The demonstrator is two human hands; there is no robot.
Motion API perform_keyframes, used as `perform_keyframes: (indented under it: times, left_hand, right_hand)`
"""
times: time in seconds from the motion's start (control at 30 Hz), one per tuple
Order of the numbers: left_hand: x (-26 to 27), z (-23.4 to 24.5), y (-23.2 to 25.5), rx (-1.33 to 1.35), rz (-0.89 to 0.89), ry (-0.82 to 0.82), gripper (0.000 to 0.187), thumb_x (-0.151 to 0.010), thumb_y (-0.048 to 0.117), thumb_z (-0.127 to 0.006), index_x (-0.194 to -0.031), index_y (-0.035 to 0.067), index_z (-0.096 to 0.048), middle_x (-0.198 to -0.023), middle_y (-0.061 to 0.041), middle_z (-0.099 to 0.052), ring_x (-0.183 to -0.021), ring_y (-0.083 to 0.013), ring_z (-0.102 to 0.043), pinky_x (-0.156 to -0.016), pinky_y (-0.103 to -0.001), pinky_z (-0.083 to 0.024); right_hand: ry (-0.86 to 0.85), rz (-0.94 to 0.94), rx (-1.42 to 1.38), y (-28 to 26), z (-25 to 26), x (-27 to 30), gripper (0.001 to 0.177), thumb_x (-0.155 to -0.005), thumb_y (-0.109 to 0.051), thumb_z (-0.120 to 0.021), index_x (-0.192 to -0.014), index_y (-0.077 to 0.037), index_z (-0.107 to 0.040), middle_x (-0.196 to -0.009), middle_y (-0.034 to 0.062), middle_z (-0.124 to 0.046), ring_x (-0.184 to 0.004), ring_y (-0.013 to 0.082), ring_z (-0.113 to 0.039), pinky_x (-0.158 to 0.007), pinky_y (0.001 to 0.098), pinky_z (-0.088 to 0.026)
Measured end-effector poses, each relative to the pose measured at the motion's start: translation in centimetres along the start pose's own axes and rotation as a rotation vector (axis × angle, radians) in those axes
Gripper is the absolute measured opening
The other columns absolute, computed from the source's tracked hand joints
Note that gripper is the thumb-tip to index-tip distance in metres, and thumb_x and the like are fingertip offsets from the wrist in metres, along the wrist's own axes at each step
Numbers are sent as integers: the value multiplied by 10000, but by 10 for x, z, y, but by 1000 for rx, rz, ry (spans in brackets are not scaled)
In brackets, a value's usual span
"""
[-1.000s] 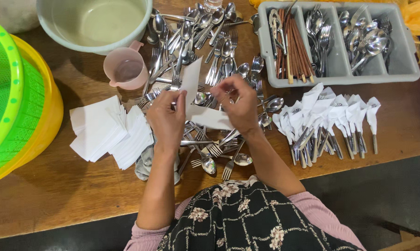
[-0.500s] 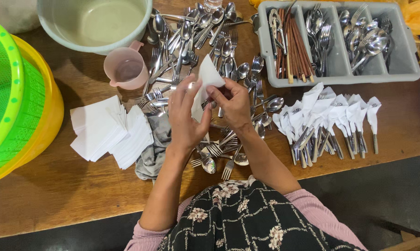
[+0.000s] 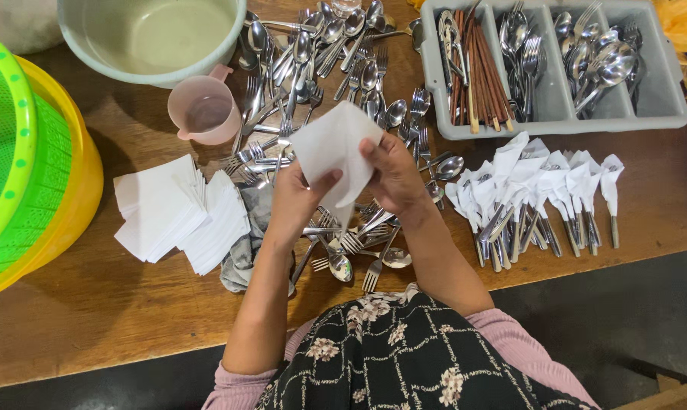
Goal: The person sorts cutlery and chopsticks into an organizer tray, folds paper napkins by hand, and wraps spoons and forks with the napkins.
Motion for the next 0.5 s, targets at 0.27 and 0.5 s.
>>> perform_keyframes:
  times: [0.27, 0.5]
  left_hand:
    - [0, 5, -5, 90, 72, -24, 219, -926, 183, -738, -1068, 26, -791, -896, -47, -786, -747, -95, -673, -699, -258, -533]
    - [-2, 22, 29, -144, 29, 215, 167, -941, 149, -705, -1005, 21, -792, -759, -22, -744, -600, -65, -618, -566, -230, -485]
  right_hand:
    - [116, -20, -181, -26, 13, -4, 596, -901, -442, -710, -1274, 10, -608, -1166, 142, -719, -1108, 232, -704, -976, 401, -591]
    - [113, 123, 370, -24, 4, 3, 672, -883, -351, -790, -1368, -45, -440, -1206, 134, -632, -1089, 208, -674, -994, 382, -584]
Point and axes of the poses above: each hand's wrist, its own x-axis away from the middle knuckle, its own z-axis out of the back of the hand, y = z × x, the point moved 5 cm from there along -x, towards the middle knuckle
